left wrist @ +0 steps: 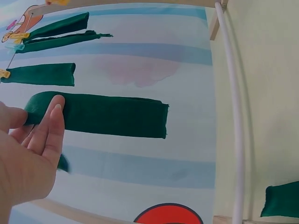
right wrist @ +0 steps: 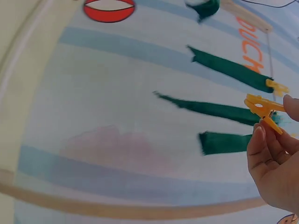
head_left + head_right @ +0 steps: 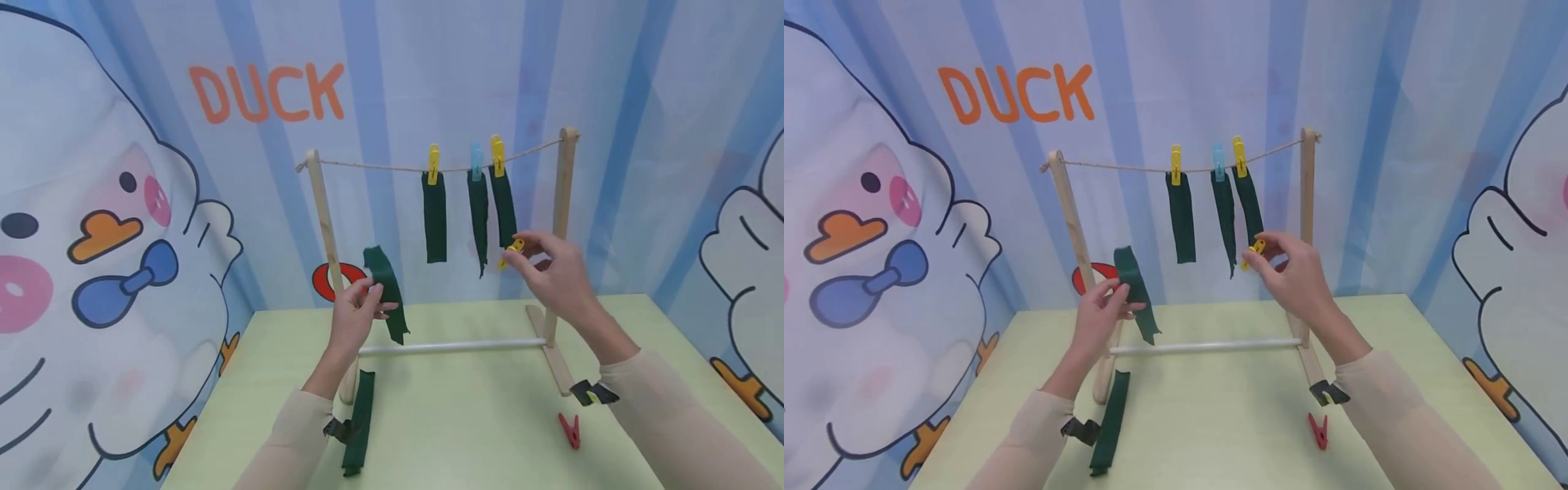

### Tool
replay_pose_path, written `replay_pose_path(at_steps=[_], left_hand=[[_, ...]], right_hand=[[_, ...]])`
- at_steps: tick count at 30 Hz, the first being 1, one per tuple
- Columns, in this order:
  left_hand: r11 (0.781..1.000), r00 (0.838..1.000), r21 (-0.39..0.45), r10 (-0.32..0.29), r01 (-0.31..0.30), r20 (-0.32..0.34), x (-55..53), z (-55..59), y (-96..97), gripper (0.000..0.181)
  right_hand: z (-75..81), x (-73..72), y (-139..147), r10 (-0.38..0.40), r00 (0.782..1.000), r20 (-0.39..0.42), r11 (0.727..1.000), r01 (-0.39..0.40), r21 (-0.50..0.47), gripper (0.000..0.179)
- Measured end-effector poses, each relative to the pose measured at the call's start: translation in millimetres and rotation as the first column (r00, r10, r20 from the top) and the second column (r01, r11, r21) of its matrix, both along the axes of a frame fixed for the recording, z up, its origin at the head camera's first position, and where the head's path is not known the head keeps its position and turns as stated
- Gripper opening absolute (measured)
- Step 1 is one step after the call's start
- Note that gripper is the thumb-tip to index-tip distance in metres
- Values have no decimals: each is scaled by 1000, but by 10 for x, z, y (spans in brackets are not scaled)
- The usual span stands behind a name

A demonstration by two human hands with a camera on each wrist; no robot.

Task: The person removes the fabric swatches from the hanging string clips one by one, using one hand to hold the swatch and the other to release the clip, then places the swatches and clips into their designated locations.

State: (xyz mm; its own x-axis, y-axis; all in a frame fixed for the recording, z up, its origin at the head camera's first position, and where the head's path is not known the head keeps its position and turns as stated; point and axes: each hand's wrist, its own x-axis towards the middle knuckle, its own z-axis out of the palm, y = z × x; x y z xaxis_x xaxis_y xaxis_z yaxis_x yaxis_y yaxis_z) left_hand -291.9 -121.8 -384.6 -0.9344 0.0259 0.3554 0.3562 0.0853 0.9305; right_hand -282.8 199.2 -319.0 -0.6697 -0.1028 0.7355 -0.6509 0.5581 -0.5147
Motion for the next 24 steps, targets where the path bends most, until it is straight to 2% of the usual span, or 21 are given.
replay_pose_path(at_steps=[6,10,15,19,24], left_hand=[[999,1000,29,-14,14,-1,31,-92,-30,30],[999,999,35,-9,8,44,67,-209,-39,34],[1000,994,25,6,-9,107,124,-363,-47,40],[999,991,42,12,-18,136,178,-411,-19,39],[998,986,63,14,-25,166,193,-473,-13,38]], right_hand=[[-285,46,238,-51,994,92,998,47,51,28],[-462,115,368,-104,984,146,993,95,68,33],[-675,189,460,-148,975,166,987,135,87,35],[-788,252,559,-184,966,179,981,168,102,34],[-866,351,697,-225,949,221,970,198,138,35]])
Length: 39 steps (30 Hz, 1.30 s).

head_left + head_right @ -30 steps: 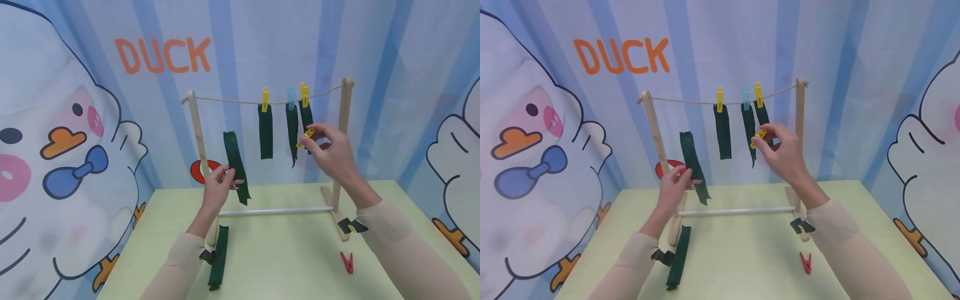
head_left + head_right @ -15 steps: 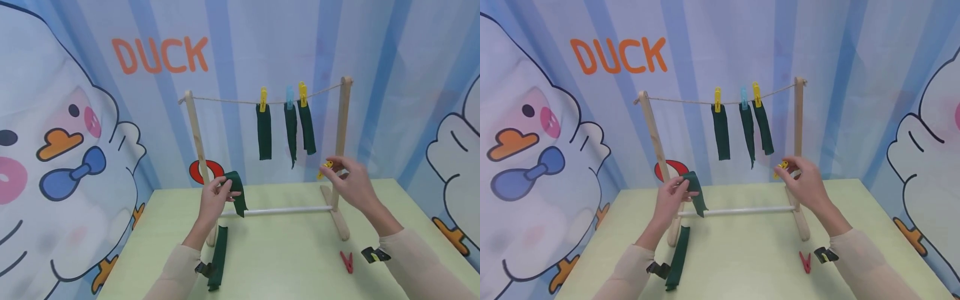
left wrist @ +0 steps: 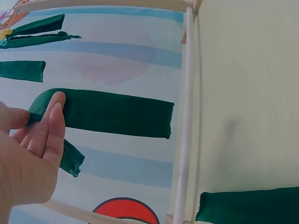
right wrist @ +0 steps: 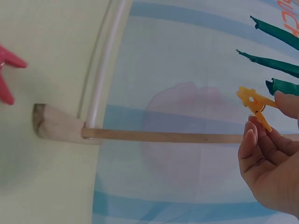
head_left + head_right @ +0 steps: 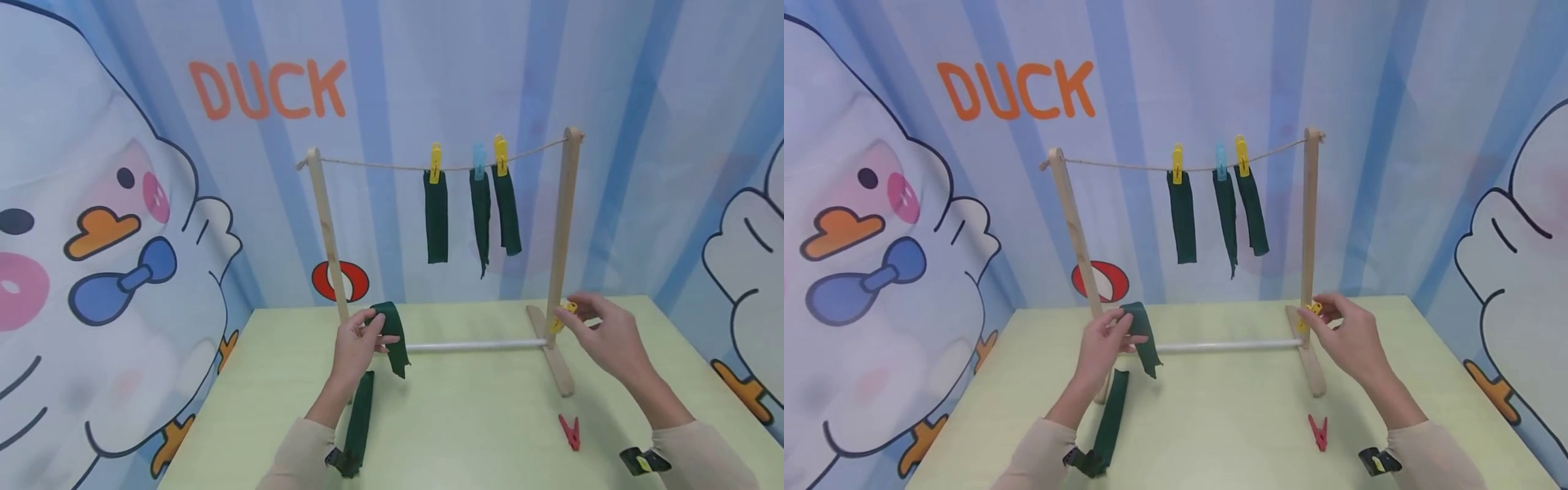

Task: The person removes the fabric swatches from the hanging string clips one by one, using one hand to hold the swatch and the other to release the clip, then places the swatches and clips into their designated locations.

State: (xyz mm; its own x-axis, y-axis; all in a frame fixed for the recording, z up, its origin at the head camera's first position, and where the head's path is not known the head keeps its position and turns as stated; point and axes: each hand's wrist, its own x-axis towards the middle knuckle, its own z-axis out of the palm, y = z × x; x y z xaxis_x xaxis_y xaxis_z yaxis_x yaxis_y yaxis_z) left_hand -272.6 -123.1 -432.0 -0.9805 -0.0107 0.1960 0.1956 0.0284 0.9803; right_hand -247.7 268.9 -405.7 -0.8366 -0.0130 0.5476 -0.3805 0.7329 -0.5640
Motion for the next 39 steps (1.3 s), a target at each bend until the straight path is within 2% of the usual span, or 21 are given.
replay_pose_path(at_steps=[5,8,12,15,18,24,29,31,32,36,38,39], left_hand=[[1000,1000,-19,-1,0,-16,14,-73,-8,36],[999,1000,-42,10,-10,0,32,-136,-18,36],[992,998,-115,57,-56,7,60,-200,-30,36],[980,996,-176,89,-90,-14,56,-214,-37,34],[975,995,-198,95,-98,-23,38,-218,-42,31],[980,997,-184,72,-74,-18,27,-240,-54,29],[989,1000,-145,29,-28,1,50,-254,-75,30],[992,1000,-126,10,-7,17,55,-246,-82,32],[993,1000,-120,1,2,25,86,-200,-75,32],[992,998,-125,-2,10,64,91,-188,-74,33],[991,997,-132,-1,11,76,93,-203,-75,35],[991,996,-132,-2,13,85,65,-253,-87,36]], right_hand=[[-74,81,113,-29,995,95,1000,28,13,40],[-130,116,162,-41,989,144,999,40,14,42],[-206,138,195,-35,984,173,999,34,9,42],[-241,143,208,-42,985,169,999,40,14,41],[-262,147,219,-47,983,175,999,45,19,41],[-304,164,248,-42,968,248,999,38,21,46],[-352,178,288,-43,951,308,999,35,34,50],[-374,175,304,-43,942,333,999,31,40,52],[-387,171,312,-41,937,346,999,28,43,53],[-441,177,322,-33,924,380,999,14,53,54],[-458,189,318,-28,922,386,998,7,56,53],[-462,196,315,-25,922,386,998,2,59,52]])
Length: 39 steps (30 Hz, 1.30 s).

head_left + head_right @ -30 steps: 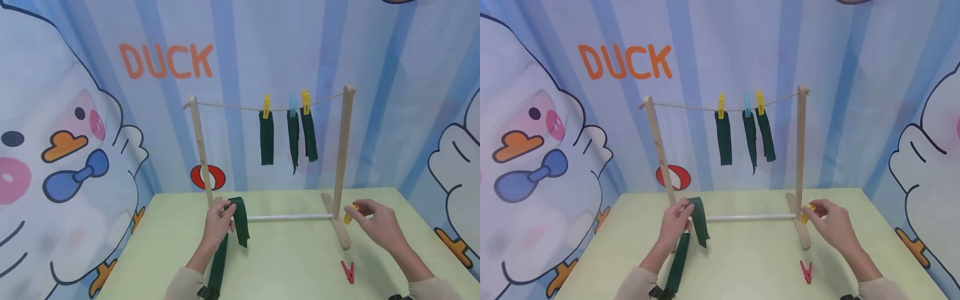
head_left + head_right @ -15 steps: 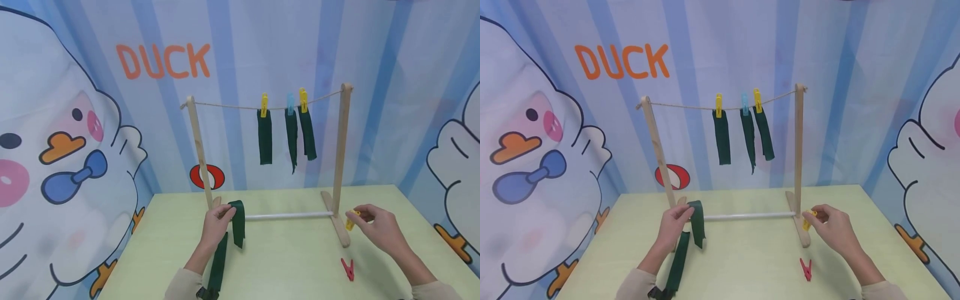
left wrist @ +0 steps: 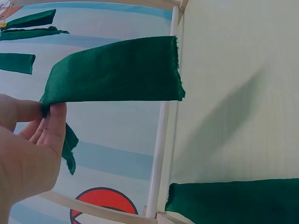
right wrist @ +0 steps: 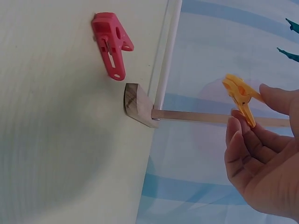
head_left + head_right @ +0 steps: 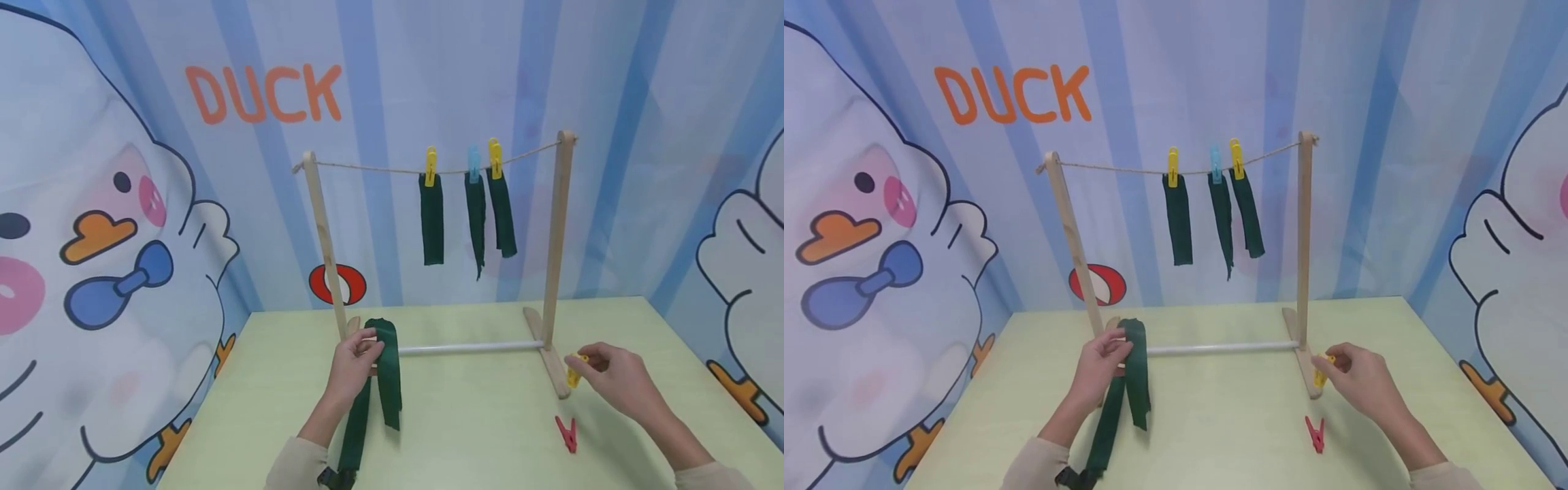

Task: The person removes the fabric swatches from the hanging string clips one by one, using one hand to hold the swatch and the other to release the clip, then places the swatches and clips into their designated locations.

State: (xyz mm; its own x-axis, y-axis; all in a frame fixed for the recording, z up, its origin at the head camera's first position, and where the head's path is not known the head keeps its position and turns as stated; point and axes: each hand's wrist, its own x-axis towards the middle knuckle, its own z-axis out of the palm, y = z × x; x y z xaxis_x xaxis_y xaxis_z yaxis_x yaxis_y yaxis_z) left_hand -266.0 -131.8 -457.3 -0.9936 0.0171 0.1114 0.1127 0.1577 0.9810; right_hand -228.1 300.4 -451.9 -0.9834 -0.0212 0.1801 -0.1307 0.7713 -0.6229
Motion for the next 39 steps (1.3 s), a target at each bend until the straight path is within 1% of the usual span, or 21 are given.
replay_pose_path(at_steps=[6,13,17,20,24,27,29,34,37,39], left_hand=[[999,998,13,-48,47,47,6,-47,-16,41],[996,992,-31,-75,79,98,43,-93,-36,41],[994,985,-33,-96,102,146,79,-141,-53,41],[994,976,-21,-102,108,192,106,-187,-59,40],[993,966,-13,-108,115,234,135,-240,-56,39],[992,960,1,-121,125,252,146,-271,-51,39],[992,956,6,-126,129,264,153,-292,-51,40],[990,949,-9,-129,137,288,155,-352,-68,48],[988,946,-17,-142,154,292,151,-380,-81,53],[986,944,-24,-149,163,296,151,-398,-90,52]], right_hand=[[-25,19,3,13,999,37,1000,-13,11,51],[-49,43,57,17,994,108,999,-21,32,52],[-90,64,91,13,991,131,999,-19,45,51],[-139,76,111,15,990,140,999,-21,45,52],[-185,93,126,20,990,140,999,-25,37,52],[-202,99,137,20,989,144,999,-26,34,49],[-214,101,146,23,986,165,999,-29,35,47],[-252,99,163,39,973,226,998,-51,48,44],[-277,95,161,44,970,237,997,-58,51,42],[-286,92,161,48,970,240,997,-61,48,42]])
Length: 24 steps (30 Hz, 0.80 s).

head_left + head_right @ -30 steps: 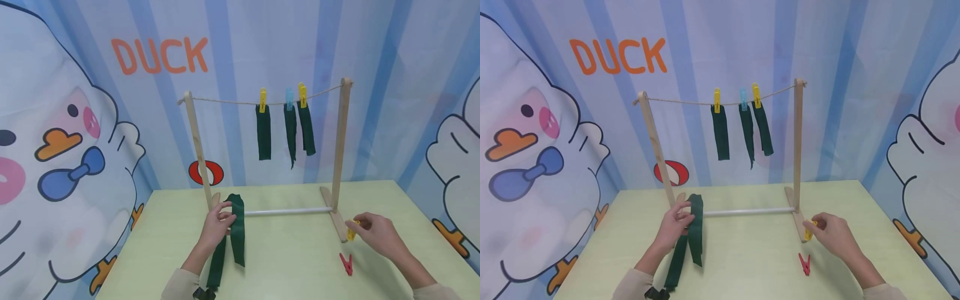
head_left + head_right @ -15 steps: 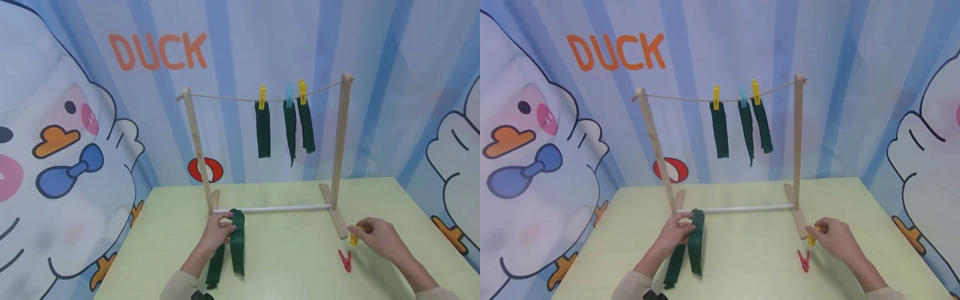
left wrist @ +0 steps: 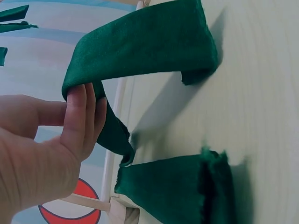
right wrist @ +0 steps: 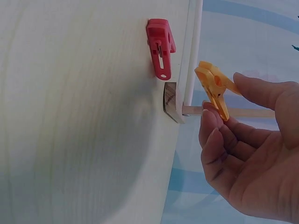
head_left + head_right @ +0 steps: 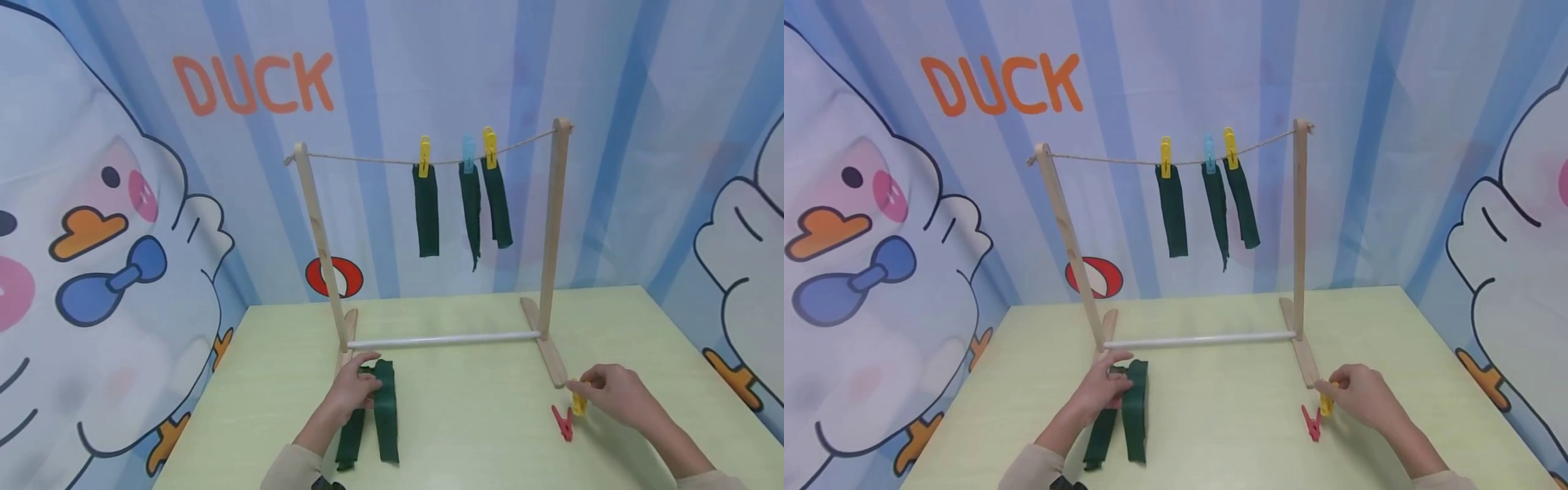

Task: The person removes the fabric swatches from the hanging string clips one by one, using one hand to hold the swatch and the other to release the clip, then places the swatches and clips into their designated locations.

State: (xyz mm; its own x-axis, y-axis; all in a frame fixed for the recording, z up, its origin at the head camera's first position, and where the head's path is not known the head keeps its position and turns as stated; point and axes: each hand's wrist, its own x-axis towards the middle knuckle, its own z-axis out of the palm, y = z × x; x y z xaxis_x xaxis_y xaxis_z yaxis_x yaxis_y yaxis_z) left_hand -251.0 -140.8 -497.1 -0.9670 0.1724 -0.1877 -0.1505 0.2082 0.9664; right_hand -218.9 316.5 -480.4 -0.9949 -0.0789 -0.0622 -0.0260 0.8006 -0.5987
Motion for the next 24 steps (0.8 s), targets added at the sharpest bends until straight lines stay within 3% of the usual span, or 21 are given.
replay_pose_path(at_steps=[10,16,24], left_hand=[[993,999,-118,-28,32,35,11,-79,-7,39],[981,998,-187,-51,59,48,7,-98,-18,42],[950,996,-299,-89,89,12,18,-136,-17,43]], right_hand=[[-28,30,22,-3,1000,12,1000,3,4,43],[-57,49,17,-20,996,91,1000,19,12,40],[-112,87,8,-14,984,179,1000,11,21,38]])
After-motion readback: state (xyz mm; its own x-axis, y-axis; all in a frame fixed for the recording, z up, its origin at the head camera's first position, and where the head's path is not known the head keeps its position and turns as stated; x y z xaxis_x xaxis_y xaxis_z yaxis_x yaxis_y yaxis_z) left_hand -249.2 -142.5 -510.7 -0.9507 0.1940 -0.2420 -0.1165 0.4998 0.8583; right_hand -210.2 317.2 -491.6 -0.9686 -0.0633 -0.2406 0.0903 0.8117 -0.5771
